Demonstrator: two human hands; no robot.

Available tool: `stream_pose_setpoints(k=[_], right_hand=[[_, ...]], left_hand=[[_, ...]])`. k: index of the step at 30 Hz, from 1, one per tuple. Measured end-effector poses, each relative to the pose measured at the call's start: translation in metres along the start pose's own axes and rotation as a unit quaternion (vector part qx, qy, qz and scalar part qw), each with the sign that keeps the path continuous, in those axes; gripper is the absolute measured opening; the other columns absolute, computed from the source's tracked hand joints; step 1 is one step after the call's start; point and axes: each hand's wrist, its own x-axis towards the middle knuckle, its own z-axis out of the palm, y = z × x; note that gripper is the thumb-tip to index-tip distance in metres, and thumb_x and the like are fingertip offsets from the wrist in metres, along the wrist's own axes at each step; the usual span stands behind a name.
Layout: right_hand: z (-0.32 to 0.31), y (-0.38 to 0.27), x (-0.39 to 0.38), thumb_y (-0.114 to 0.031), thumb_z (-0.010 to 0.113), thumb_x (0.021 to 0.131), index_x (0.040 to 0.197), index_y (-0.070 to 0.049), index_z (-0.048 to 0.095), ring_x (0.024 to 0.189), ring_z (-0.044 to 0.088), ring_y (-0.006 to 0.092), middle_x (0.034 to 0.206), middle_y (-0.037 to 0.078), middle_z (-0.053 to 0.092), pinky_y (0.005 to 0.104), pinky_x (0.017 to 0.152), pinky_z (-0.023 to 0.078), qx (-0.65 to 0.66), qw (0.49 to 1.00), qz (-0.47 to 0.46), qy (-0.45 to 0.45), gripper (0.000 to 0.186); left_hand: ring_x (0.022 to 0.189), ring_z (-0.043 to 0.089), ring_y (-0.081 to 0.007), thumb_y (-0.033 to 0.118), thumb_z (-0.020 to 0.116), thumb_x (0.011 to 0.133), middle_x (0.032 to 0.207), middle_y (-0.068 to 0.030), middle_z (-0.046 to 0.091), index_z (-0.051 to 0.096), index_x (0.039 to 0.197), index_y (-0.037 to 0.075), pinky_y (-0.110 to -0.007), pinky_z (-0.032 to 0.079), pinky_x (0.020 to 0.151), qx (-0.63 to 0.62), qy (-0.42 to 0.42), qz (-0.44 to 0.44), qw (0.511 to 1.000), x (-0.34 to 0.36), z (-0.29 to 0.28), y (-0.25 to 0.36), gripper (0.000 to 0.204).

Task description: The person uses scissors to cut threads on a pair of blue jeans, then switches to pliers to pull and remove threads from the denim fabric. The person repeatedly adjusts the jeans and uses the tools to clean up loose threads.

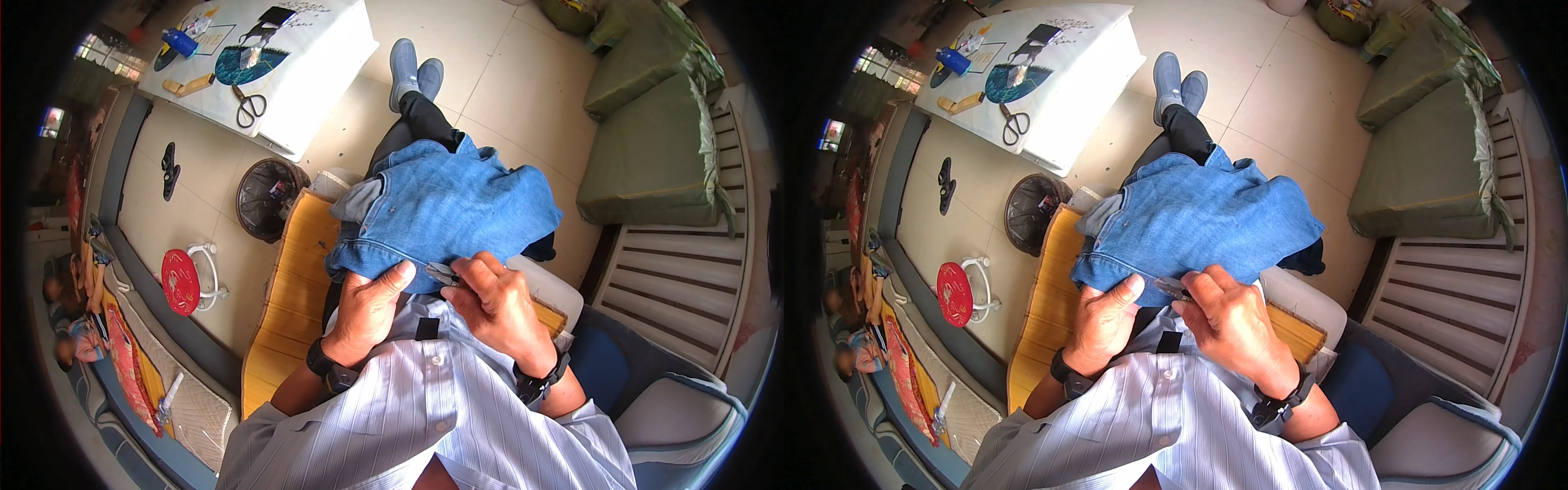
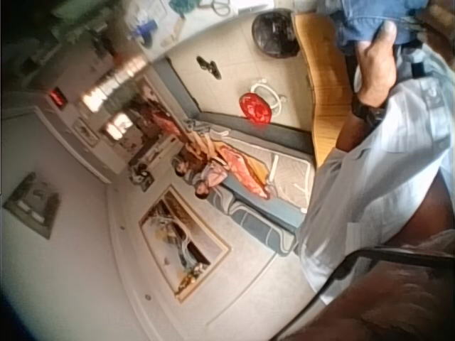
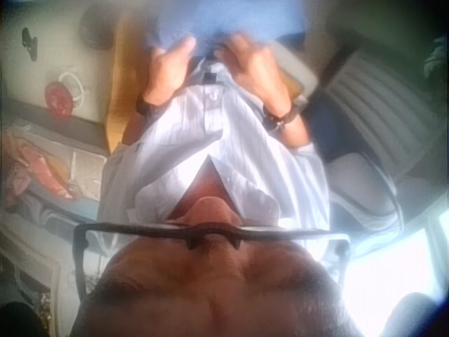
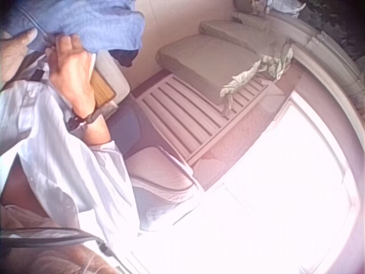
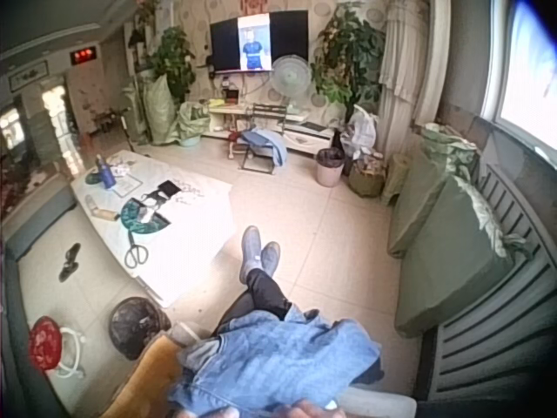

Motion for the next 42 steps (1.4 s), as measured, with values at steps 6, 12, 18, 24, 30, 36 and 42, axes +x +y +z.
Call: stream_pose_setpoints(k=[6, 12, 18, 24, 30, 36, 42], right_hand=[[0.004, 0.007, -0.004, -0.012, 0.083, 0.093, 0.112, 0.003, 0.068, 0.074, 0.06, 0.0163, 0.085, 0.008, 0.062, 0.0304, 0.067, 0.047, 0.148, 0.986, 0.075, -0.029, 0.029], [0.011, 0.014, -0.008, -0.018, 0.079, 0.099, 0.113, 0.001, 0.07, 0.077, 0.055, 0.0086, 0.084, 0.001, 0.06, 0.0283, 0.069, 0.046, 0.308, 0.941, 0.137, -0.034, 0.025], [0.011, 0.011, -0.008, -0.017, 0.076, 0.102, 0.112, 0.0, 0.07, 0.081, 0.054, 0.0045, 0.088, -0.004, 0.062, 0.0244, 0.072, 0.045, 0.383, 0.905, 0.182, -0.05, 0.02], [0.012, 0.018, -0.011, -0.013, 0.073, 0.103, 0.11, -0.001, 0.071, 0.082, 0.053, 0.0036, 0.089, -0.004, 0.064, 0.0243, 0.073, 0.044, 0.499, 0.834, 0.231, -0.049, 0.014], [0.016, 0.018, -0.01, -0.016, 0.073, 0.102, 0.111, 0.0, 0.072, 0.076, 0.051, 0.0037, 0.085, -0.003, 0.063, 0.0238, 0.069, 0.041, 0.4, 0.902, 0.162, -0.013, 0.018], [0.018, 0.023, -0.012, -0.016, 0.073, 0.103, 0.114, 0.001, 0.071, 0.067, 0.045, 0.0038, 0.08, -0.002, 0.06, 0.0231, 0.059, 0.035, 0.45, 0.876, 0.171, -0.018, 0.02], [0.022, 0.028, -0.014, -0.017, 0.072, 0.103, 0.114, 0.001, 0.07, 0.063, 0.042, 0.0033, 0.079, -0.002, 0.058, 0.0229, 0.055, 0.032, 0.557, 0.802, 0.217, -0.02, 0.02]], left_hand=[[0.131, 0.059, -0.0213, 0.003, 0.069, 0.102, 0.142, -0.0099, 0.062, 0.056, 0.147, -0.001, -0.038, 0.044, 0.117, -0.017, -0.002, -0.005, 1.0, 0.001, 0.002, 0.0, 0.047], [0.128, 0.06, -0.0198, 0.004, 0.07, 0.102, 0.141, -0.0083, 0.063, 0.057, 0.146, 0.0, -0.037, 0.046, 0.114, 0.015, -0.001, 0.001, 1.0, -0.002, 0.0, -0.002, 0.046], [0.125, 0.062, -0.0181, 0.005, 0.07, 0.102, 0.138, -0.0072, 0.065, 0.059, 0.144, 0.001, -0.035, 0.048, 0.111, 0.05, 0.0, 0.001, 0.999, -0.003, 0.005, 0.001, 0.043], [0.129, 0.063, -0.0226, 0.0, 0.065, 0.103, 0.141, -0.0092, 0.065, 0.058, 0.145, 0.002, -0.04, 0.048, 0.114, 0.03, 0.005, -0.002, 1.0, -0.002, 0.01, -0.001, 0.043], [0.132, 0.061, -0.0237, -0.001, 0.064, 0.103, 0.145, -0.0106, 0.063, 0.054, 0.149, 0.002, -0.042, 0.047, 0.116, 0.003, -0.006, -0.004, 1.0, -0.002, 0.007, -0.003, 0.046], [0.135, 0.059, -0.0257, -0.001, 0.063, 0.104, 0.147, -0.0122, 0.06, 0.051, 0.151, 0.001, -0.043, 0.045, 0.118, 0.016, -0.007, -0.015, 1.0, -0.002, 0.009, 0.0, 0.049], [0.136, 0.058, -0.0261, -0.001, 0.063, 0.104, 0.15, -0.0127, 0.059, 0.049, 0.153, 0.0, -0.044, 0.044, 0.12, 0.019, -0.002, -0.026, 0.999, -0.001, 0.006, -0.004, 0.051]])
